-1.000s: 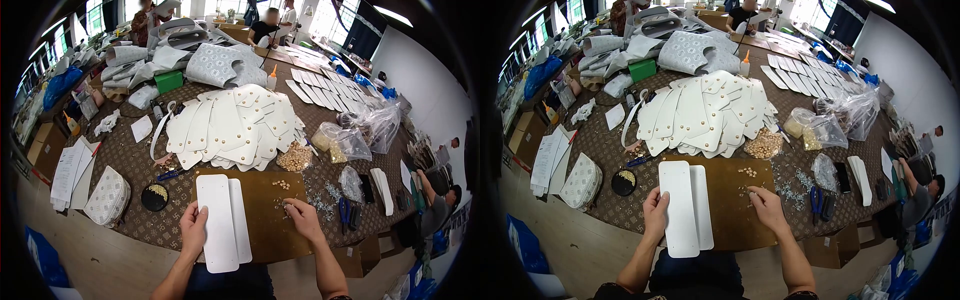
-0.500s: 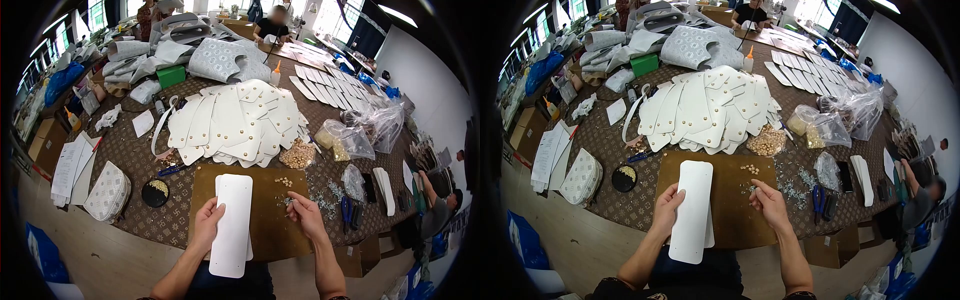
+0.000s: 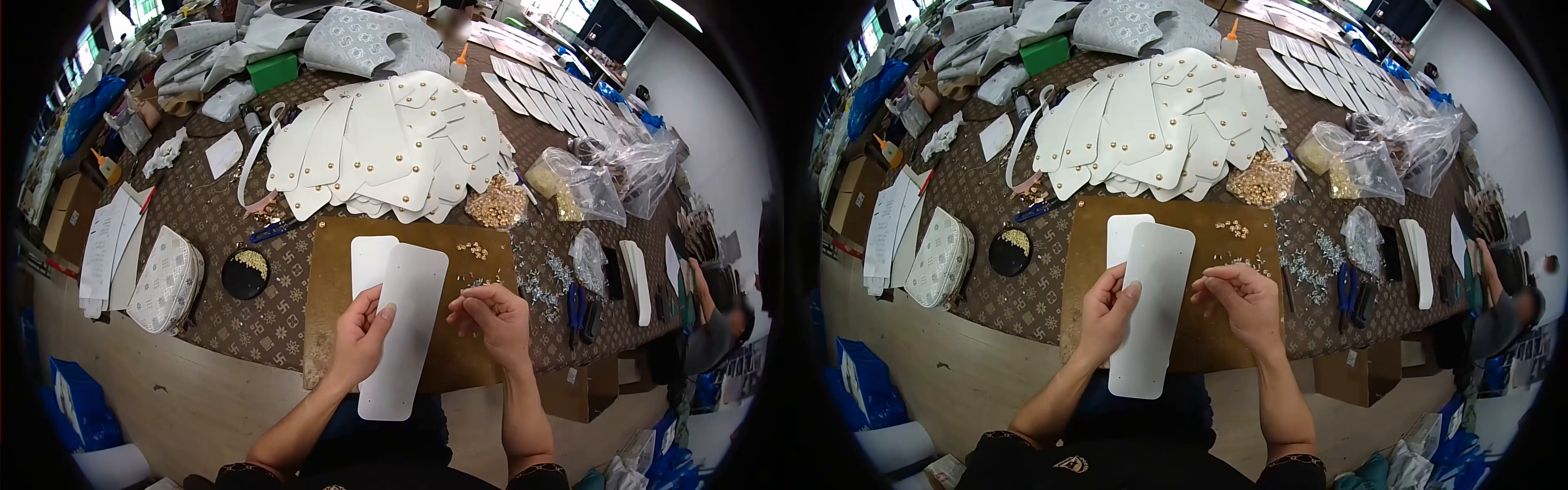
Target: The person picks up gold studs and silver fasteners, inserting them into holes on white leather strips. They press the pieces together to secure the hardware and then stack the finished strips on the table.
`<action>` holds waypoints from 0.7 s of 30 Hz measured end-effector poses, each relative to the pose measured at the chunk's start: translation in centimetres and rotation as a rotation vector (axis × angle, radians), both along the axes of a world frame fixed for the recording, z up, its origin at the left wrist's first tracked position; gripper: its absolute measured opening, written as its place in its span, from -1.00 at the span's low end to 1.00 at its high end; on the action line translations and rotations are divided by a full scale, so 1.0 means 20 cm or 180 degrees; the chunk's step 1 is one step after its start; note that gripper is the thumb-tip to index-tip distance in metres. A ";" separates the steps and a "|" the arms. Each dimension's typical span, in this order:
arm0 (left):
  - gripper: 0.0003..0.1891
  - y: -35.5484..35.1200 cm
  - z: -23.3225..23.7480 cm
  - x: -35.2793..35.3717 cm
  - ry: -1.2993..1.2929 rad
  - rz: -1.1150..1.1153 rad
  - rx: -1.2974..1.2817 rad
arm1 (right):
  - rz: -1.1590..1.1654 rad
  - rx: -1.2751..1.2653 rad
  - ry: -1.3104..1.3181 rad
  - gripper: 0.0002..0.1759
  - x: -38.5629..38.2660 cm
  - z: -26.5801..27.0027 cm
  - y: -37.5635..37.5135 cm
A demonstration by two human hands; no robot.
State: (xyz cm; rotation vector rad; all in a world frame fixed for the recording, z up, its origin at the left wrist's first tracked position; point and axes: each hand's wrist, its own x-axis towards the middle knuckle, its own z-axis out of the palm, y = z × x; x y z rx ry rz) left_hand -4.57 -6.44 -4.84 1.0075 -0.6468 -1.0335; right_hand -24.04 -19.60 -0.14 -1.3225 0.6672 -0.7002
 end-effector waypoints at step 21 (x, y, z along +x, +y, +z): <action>-0.59 0.03 0.05 -0.05 -0.0417 -0.0442 0.0150 | -0.0545 -0.0338 -0.0063 -0.92 0.09 -0.09 -0.02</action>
